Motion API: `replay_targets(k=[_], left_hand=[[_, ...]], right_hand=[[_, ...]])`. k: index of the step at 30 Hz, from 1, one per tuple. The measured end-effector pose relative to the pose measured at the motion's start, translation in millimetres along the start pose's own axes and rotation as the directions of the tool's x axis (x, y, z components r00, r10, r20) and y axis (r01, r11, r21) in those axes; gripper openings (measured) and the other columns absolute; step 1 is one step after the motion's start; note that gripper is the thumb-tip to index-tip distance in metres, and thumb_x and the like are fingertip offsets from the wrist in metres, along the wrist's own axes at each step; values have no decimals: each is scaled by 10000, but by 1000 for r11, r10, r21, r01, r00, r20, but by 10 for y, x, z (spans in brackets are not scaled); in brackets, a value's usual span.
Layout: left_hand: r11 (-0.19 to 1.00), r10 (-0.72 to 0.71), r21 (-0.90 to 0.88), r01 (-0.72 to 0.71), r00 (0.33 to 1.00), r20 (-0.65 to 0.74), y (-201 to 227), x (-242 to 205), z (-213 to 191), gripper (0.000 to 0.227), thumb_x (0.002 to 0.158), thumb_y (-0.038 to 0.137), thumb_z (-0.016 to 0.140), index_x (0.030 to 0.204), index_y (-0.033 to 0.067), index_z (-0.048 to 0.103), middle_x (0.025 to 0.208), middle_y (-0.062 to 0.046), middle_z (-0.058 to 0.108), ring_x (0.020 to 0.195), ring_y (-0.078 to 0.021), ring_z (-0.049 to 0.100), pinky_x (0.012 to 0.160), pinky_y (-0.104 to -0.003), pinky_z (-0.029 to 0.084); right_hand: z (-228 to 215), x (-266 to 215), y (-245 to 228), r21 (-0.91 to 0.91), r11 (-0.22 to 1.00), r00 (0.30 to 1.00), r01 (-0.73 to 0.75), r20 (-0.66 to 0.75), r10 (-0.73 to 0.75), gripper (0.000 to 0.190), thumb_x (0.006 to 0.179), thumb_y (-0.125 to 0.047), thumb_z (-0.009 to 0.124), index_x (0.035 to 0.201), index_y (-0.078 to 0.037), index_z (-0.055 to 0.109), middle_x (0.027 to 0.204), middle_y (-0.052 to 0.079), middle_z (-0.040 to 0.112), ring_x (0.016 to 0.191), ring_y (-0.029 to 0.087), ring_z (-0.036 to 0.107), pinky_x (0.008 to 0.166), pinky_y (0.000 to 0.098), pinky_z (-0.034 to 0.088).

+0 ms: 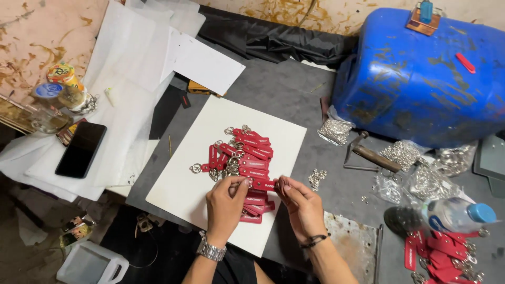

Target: Assembling red keychain tags with metal rings using a metal jig on a workshop table

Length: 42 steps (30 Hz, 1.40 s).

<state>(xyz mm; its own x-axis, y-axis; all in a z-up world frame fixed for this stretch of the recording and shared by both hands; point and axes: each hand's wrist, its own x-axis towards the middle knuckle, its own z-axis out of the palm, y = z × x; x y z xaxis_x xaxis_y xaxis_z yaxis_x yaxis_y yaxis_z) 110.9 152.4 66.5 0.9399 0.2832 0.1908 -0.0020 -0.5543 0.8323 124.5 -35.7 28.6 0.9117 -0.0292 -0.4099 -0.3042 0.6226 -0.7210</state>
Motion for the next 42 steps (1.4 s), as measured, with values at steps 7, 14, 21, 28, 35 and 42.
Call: replay_targets(k=[7, 14, 21, 28, 35, 42], left_hand=[[956, 157, 246, -157, 987, 17, -505, 812, 179, 158, 901, 263, 733, 1000, 149, 780, 921, -1, 722, 805, -151, 584, 726, -299, 466], [924, 210, 336, -182, 977, -47, -506, 542, 101, 214, 911, 251, 691, 1064, 132, 779, 1091, -25, 676, 970, -206, 593, 844, -363, 460], [958, 280, 63, -280, 960, 2, -155, -267, 249, 156, 883, 131, 671, 1008, 83, 751, 925, -48, 770, 790, -140, 670, 645, -237, 539], [965, 39, -256, 51, 942, 334, 475, -1030, 574, 301, 884, 209, 688, 1151, 93, 764, 925, 6, 741, 691, -100, 608, 600, -235, 487], [899, -23, -399, 181, 929, 370, 777, -1443, 924, 143, 811, 88, 777, 940, 37, 812, 704, -19, 768, 554, -76, 626, 511, -204, 532], [777, -109, -479, 408, 837, 536, 1096, -1623, 1266, 220, 859, 58, 748, 1065, 2, 800, 780, -82, 768, 550, -105, 623, 513, -228, 516]], right_hand=[[473, 644, -118, -442, 890, 991, 110, -15, -130, 285, 912, 28, 614, 1148, 63, 770, 1059, 144, 783, 960, 187, 692, 911, 265, 537], [165, 465, -127, -495, 855, 956, 157, -140, -257, 259, 908, 34, 616, 1108, 54, 780, 1056, 128, 784, 956, 175, 714, 866, 246, 546], [-341, -196, -98, -164, 985, 983, -57, -182, 27, 350, 944, 21, 593, 1248, 153, 707, 1106, 236, 748, 849, 239, 603, 738, 331, 458], [-1102, -741, 184, 112, 986, 989, -122, -65, 130, 376, 957, 12, 570, 1289, 163, 663, 1026, 230, 683, 742, 247, 551, 671, 349, 457], [-1573, -1064, 133, 133, 991, 1000, 4, 1, -4, 330, 960, 5, 554, 1206, 187, 679, 852, 189, 628, 739, 224, 550, 693, 346, 474], [-1816, -1269, -144, 115, 988, 992, 100, -83, -90, 313, 976, -56, 620, 1196, 142, 720, 821, 155, 657, 679, 172, 550, 607, 279, 468]])
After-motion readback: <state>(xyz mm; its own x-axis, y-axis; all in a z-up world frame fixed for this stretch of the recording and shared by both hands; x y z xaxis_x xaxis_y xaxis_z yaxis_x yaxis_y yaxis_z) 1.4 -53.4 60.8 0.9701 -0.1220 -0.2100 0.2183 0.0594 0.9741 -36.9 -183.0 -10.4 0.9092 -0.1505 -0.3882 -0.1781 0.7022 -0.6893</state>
